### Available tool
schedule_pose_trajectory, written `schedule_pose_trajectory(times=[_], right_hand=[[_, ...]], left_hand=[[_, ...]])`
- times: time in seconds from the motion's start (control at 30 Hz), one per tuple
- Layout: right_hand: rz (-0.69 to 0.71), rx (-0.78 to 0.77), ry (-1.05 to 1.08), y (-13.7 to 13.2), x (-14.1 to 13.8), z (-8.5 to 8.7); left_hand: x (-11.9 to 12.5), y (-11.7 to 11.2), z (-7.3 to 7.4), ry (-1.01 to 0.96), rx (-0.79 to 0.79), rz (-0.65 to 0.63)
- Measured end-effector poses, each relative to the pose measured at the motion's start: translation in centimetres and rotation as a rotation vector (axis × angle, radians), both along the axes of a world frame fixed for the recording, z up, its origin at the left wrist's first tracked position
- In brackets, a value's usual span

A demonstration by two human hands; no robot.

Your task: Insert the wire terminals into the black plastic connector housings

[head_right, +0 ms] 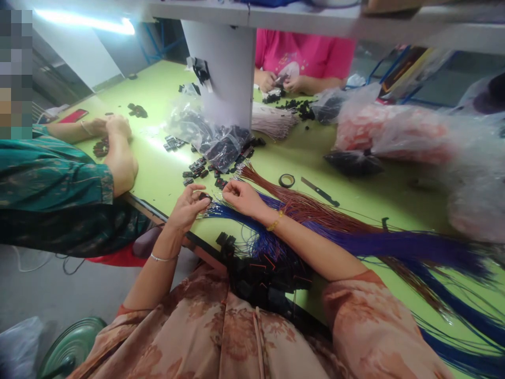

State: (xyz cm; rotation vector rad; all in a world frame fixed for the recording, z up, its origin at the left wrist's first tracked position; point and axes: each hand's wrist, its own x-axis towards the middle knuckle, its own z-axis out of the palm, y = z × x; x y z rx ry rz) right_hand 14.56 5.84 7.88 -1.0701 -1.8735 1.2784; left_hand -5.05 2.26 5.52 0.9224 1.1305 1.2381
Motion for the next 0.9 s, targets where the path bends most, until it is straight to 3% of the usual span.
schedule_pose_trajectory(times=[0.23, 0.47, 0.9], right_hand=[[-0.026, 0.051, 0.001, -0.9, 0.4, -0.1], [-0.035, 0.180, -0.129, -1.6, 0.2, -0.7], [-0.054, 0.261, -0.258, -2.1, -0.3, -0.7]], left_hand=[[1.2, -0.4, -1.0, -0.186, -0.085, -0.072], [2.2, -1.0, -1.1, -0.400, -0.132, -0.094], [2.4, -1.4, -1.7, -0.381, -0.135, -0.122]])
